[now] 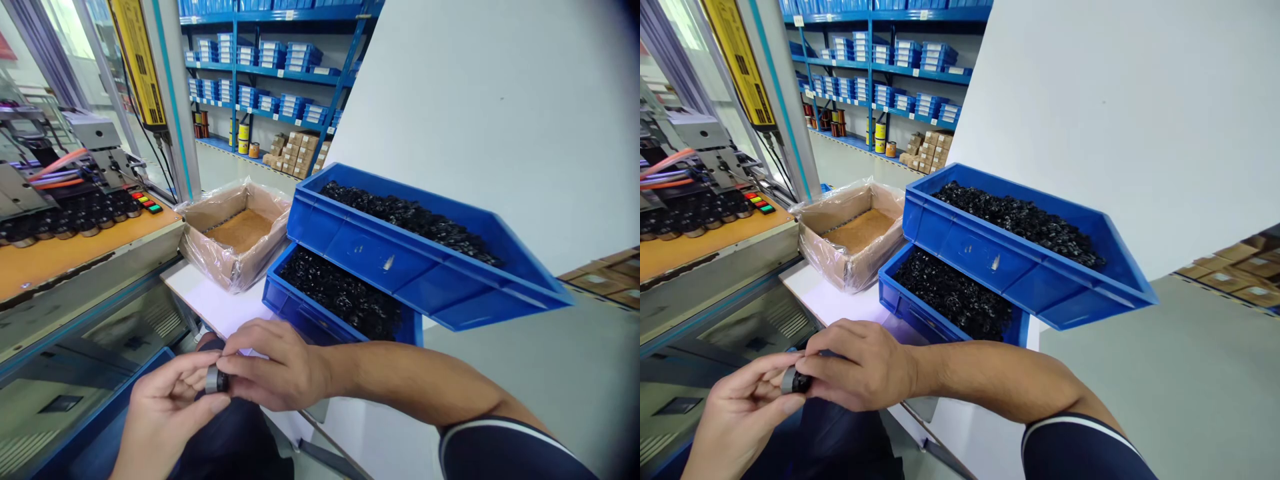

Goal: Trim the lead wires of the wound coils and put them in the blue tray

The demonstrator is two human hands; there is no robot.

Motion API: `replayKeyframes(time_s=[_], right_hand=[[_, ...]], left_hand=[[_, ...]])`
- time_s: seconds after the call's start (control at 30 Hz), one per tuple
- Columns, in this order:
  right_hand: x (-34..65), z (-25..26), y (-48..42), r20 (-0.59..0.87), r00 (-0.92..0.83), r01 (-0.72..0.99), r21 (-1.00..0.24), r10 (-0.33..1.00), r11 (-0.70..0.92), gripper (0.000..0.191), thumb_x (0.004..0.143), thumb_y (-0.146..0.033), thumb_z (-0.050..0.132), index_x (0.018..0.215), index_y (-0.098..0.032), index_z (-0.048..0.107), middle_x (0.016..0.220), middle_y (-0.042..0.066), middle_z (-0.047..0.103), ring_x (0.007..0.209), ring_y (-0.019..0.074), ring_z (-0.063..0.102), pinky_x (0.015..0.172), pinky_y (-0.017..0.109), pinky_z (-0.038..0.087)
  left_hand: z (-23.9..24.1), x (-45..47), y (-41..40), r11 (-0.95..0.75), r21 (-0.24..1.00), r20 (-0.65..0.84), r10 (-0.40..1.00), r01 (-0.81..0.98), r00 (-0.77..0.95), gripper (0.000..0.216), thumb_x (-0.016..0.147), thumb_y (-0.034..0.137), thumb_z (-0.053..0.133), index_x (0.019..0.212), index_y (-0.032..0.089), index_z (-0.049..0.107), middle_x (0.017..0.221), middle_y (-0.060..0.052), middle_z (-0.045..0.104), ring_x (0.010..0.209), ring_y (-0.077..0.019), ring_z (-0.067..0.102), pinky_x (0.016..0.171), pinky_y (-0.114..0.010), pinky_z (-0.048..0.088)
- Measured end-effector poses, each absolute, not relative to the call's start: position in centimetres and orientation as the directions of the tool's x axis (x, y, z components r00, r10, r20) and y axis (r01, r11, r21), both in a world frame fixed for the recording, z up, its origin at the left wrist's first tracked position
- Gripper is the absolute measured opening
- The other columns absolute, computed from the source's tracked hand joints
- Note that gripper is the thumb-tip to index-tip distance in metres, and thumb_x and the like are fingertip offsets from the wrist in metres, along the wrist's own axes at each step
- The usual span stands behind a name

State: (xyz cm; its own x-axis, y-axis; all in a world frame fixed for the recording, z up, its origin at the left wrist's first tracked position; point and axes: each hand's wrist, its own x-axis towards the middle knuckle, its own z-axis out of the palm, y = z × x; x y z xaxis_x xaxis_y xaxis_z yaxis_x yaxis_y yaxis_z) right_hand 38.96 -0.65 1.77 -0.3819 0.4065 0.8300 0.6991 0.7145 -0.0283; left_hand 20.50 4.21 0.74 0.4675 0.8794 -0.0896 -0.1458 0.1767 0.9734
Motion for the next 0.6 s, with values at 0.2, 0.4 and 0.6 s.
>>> replayKeyframes(time_s=[0.2,0.4,0.6], right_hand=[[39.0,1.5,-0.6,0.842,-0.357,0.685,-0.058,0.404,0.726,0.016,0.094,-0.021,0.062,0.104,-0.008,0.064,0.097,0.011,0.068,0.093,0.0143,0.064,0.082,0.026,0.059],[39.2,1.6,-0.6,0.845,-0.394,0.708,0.029,0.361,0.706,0.015,0.092,-0.02,0.066,0.102,-0.009,0.067,0.093,0.009,0.067,0.089,0.0143,0.064,0.078,0.026,0.06],[39.4,1.9,-0.6,0.839,-0.462,0.698,0.143,0.287,0.702,0.013,0.091,-0.018,0.067,0.098,-0.008,0.071,0.084,0.006,0.065,0.077,0.0132,0.062,0.068,0.024,0.059]], left_hand=[[0.8,20.5,4.0,0.172,0.976,-0.087,0.873,-0.136,0.481,0.036,0.05,0.03,0.095,0.083,0.026,0.08,0.072,0.001,0.08,0.069,-0.0162,0.076,0.068,-0.019,0.061],[0.0,19.9,5.2,0.105,0.987,-0.022,0.831,-0.118,0.556,0.036,0.054,0.022,0.092,0.088,0.028,0.081,0.077,-0.001,0.082,0.07,-0.0188,0.078,0.068,-0.02,0.062],[-0.7,19.4,6.4,0.015,0.993,0.063,0.753,-0.113,0.655,0.039,0.06,0.015,0.089,0.094,0.032,0.081,0.079,-0.002,0.082,0.067,-0.0182,0.078,0.063,-0.016,0.06]])
